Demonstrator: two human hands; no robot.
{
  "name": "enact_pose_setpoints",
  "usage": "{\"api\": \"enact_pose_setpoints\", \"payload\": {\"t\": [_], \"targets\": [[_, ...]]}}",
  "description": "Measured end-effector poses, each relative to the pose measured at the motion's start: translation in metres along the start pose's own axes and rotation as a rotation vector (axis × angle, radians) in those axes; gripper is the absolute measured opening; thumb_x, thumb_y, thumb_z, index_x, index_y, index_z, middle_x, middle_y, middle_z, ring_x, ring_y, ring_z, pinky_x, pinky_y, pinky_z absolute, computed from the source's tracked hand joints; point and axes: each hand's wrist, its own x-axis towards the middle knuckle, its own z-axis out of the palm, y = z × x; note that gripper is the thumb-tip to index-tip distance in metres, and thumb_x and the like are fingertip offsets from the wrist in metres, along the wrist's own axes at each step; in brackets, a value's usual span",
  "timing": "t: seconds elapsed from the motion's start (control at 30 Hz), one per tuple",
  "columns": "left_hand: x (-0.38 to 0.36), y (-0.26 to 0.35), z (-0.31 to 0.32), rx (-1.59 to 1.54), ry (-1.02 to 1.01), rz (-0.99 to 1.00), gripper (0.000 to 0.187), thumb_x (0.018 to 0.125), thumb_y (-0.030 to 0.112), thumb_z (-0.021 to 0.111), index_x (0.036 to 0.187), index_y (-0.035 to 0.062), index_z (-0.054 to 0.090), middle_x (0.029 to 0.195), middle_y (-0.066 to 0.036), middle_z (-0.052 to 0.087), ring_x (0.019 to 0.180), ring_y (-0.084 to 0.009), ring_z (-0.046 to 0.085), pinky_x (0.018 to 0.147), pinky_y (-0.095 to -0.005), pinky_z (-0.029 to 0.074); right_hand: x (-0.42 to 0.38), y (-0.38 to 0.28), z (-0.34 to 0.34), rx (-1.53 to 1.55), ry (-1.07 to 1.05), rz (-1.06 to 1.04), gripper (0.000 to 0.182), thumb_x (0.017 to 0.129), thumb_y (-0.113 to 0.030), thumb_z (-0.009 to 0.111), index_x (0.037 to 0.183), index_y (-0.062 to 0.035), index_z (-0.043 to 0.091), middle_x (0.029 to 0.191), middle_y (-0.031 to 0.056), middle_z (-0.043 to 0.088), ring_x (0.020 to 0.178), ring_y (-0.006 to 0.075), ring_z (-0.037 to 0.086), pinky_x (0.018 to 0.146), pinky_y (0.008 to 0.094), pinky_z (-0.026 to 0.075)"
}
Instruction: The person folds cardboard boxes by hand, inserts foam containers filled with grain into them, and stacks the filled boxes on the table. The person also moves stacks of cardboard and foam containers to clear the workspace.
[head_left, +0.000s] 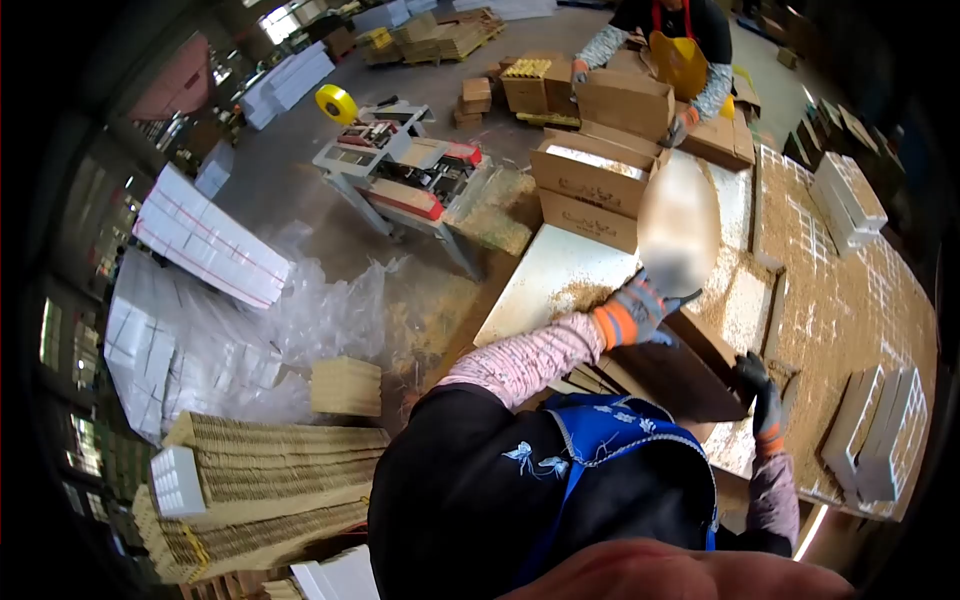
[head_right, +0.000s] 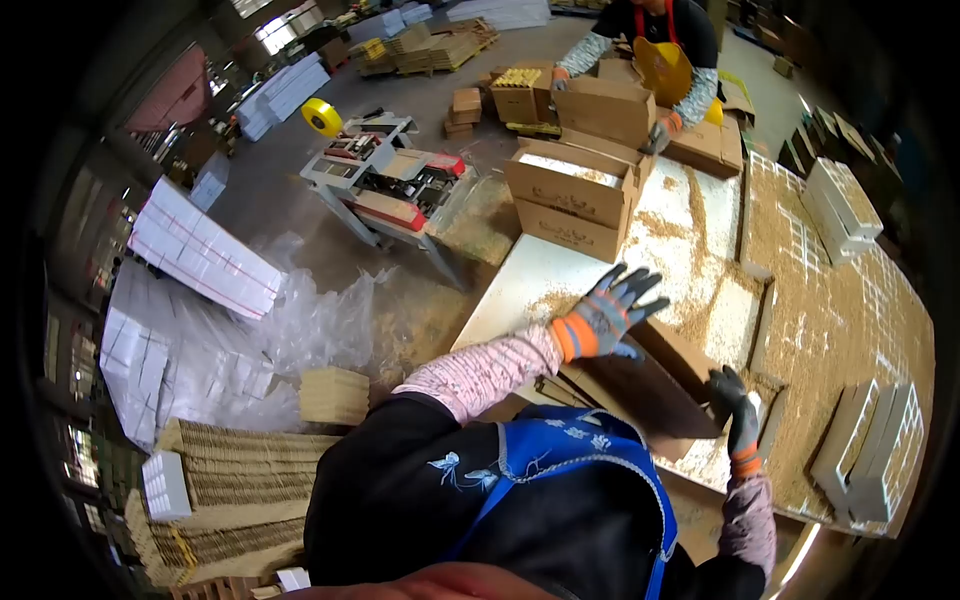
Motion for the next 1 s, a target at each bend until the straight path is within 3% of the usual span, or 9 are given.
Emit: {"api": "enact_pose_setpoints", "payload": {"t": [0.1,0.3,0.43,0.57,0.67,0.73,0.83,0.9,1.0], "targets": [[0.02,-0.017,0.001,0.032,-0.349,0.045,0.079,0.078,0.067,0.04,0.138,0.0164,0.032,0.14,-0.012,0.035,0.129,-0.0313,0.032,0.108,-0.0475,0.014,0.007,-0.034,0.019,-0.599,-0.012,-0.053,0.035,0.081,-0.028,0.058,0.106,-0.0047,0.062,0.119,0.0141,0.056,0.118,0.0297,0.046,0.099,0.0394,0.034],[0.001,-0.015,0.031,0.043,-0.097,0.166,0.068,0.085,0.051,0.043,0.138,0.0106,0.032,0.145,-0.016,0.023,0.136,-0.0297,0.017,0.108,-0.0509,0.005,0.0,-0.035,0.02,-1.274,-0.216,-0.35,0.029,0.086,-0.022,0.049,0.111,-0.0092,0.057,0.125,0.0112,0.051,0.121,0.03,0.042,0.102,0.0457,0.028],[0.005,-0.005,0.017,-0.059,-0.175,0.195,0.1,0.066,0.072,0.051,0.14,0.0087,0.027,0.145,-0.018,0.022,0.135,-0.0353,0.014,0.107,-0.0527,0.006,-0.009,-0.054,0.015,-1.237,-0.416,-0.255,0.081,0.074,-0.059,0.054,0.133,-0.0065,0.038,0.137,0.0171,0.036,0.126,0.038,0.033,0.105,0.0496,0.022],[0.017,0.017,0.018,-0.023,-0.253,0.285,0.113,0.058,0.073,0.059,0.14,0.0039,0.023,0.143,-0.018,0.026,0.131,-0.0378,0.022,0.106,-0.0545,0.013,-0.002,-0.025,0.002,-1.275,-0.41,-0.423,0.078,0.07,-0.054,0.06,0.129,-0.0058,0.043,0.134,0.0204,0.039,0.121,0.0429,0.037,0.099,0.0515,0.03],[0.024,0.012,0.018,-0.156,-0.251,0.245,0.097,0.061,0.063,0.063,0.141,0.0205,0.026,0.141,-0.02,0.029,0.126,-0.0391,0.032,0.102,-0.055,0.019,0.019,-0.02,-0.018,-1.261,-0.462,-0.495,0.076,0.072,-0.065,0.05,0.121,-0.0058,0.051,0.13,0.0222,0.042,0.117,0.045,0.04,0.098,0.052,0.031],[0.024,0.012,0.01,-0.188,-0.211,0.17,0.094,0.061,0.063,0.063,0.139,0.0222,0.031,0.138,-0.019,0.033,0.122,-0.0378,0.036,0.101,-0.0541,0.021,0.023,0.015,-0.041,-1.046,-0.126,-0.507,0.084,0.078,-0.067,0.039,0.127,0.0005,0.045,0.132,0.0258,0.039,0.119,0.0455,0.039,0.099,0.0508,0.03],[0.023,0.013,0.013,-0.183,-0.22,0.139,0.093,0.061,0.063,0.063,0.139,0.0247,0.031,0.139,-0.018,0.033,0.123,-0.0356,0.035,0.103,-0.053,0.019,0.05,0.097,-0.104,-0.341,0.27,-0.09,0.067,0.092,-0.05,0.027,0.134,0.0017,0.035,0.139,0.0147,0.036,0.131,0.0264,0.029,0.109,0.0362,0.019],[0.02,0.013,0.016,-0.173,-0.198,0.094,0.092,0.061,0.064,0.063,0.139,0.026,0.032,0.138,-0.017,0.034,0.123,-0.0353,0.035,0.104,-0.0528,0.018,0.066,0.153,-0.164,-0.498,0.5,0.115,0.069,0.09,-0.054,0.035,0.135,-0.002,0.036,0.14,0.0137,0.035,0.131,0.0276,0.029,0.107,0.0382,0.021],[0.02,0.018,0.015,-0.175,-0.171,0.084,0.09,0.06,0.064,0.063,0.138,0.0285,0.033,0.137,-0.016,0.035,0.122,-0.0349,0.035,0.105,-0.0527,0.017,0.068,0.231,-0.227,-1.434,0.373,0.649,0.076,0.082,-0.064,0.043,0.137,-0.0127,0.034,0.142,0.0127,0.031,0.129,0.0311,0.03,0.104,0.0432,0.025]]}}
